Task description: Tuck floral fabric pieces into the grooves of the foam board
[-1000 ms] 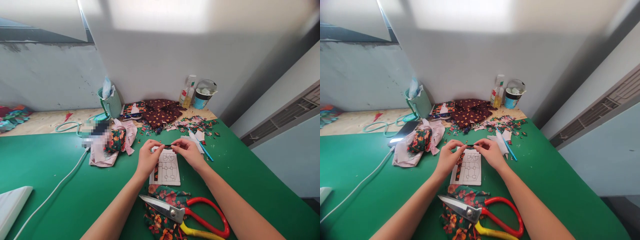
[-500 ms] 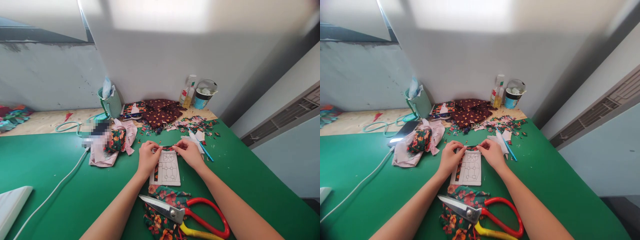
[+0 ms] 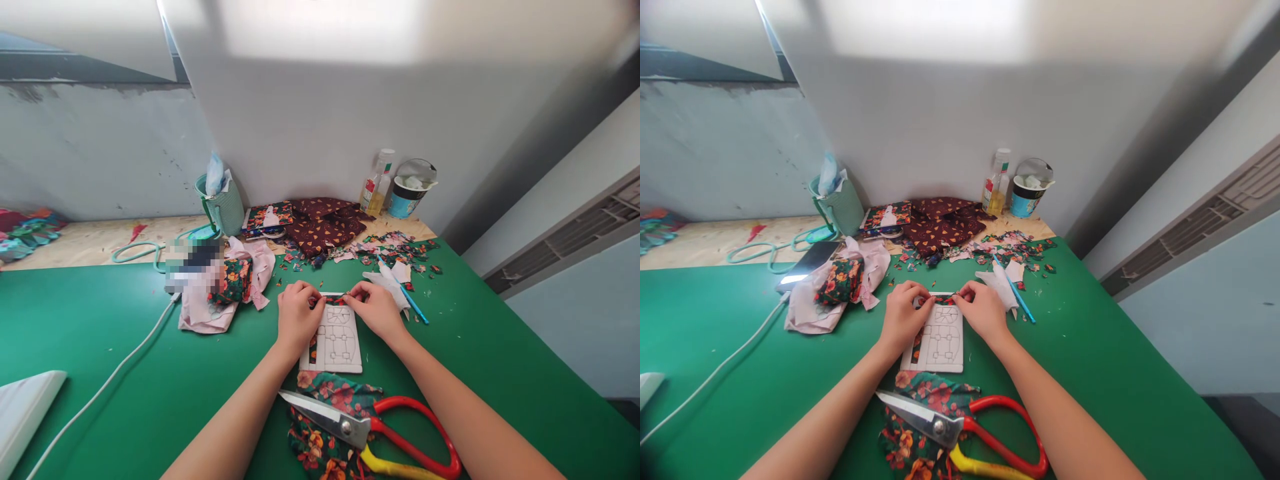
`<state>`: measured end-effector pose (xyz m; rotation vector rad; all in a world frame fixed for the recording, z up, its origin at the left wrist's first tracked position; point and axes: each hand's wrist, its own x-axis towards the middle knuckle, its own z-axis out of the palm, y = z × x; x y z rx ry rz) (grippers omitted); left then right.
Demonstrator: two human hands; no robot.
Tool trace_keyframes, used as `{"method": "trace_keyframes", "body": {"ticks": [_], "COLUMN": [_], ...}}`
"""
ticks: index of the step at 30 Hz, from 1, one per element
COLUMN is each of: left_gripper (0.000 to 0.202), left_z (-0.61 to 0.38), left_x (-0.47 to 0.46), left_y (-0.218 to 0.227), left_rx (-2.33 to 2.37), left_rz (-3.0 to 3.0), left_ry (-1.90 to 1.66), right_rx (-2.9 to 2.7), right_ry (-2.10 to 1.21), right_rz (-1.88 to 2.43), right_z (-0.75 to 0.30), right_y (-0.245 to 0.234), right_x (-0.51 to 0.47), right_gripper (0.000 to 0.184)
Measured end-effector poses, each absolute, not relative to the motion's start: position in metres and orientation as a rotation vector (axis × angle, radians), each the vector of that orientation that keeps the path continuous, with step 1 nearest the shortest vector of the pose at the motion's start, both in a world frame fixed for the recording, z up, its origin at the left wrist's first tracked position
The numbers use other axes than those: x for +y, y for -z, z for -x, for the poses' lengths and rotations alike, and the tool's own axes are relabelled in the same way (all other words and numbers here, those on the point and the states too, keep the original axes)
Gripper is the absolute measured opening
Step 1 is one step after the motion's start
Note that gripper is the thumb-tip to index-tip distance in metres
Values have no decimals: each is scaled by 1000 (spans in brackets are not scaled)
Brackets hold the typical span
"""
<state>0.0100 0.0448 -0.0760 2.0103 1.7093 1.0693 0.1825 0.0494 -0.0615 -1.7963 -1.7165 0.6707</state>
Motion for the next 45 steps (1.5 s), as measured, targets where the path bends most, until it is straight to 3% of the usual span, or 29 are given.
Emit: {"method": "trace_keyframes", "body": {"ticks": [5,11,20,27,30,33,37,45], "left_gripper": [3,22,29,31,31,29,28,26], "left_z": [-7,0,-1,2,3,5,10,18], "left_x": [48,56,52,54,54,53,50,49], "left_y": [79,84,81,84,84,83,82,84], "left_rx": [1676,1641,1554,1558,1560,1565,1578,1602], "left_rz": [-1990,-1877,-1872,-1839,-1825,-1806,-1779,-1717], "left_ry": [-1113,-1253,-1279,-1302,-1309,-1311,-1314,-1331], "right_rx": [-1748,-1770,-1738,-1549,-1506,-1631,-1683,-1756], "right_ry": [-655,-646,-628,-368,-216,-273,-307,-296], "right_rz": [1846,1868,1865,1667,1758,1923,2162,2160], "right_z": [-181,-181,-180,-204,-233,-256,-264,-261], "right_y": [59,59,62,50,41,39,43,46], "right_x": [49,49,49,50,53,57,61,60], "right_gripper": [12,12,11,32,28,33,18,25]}}
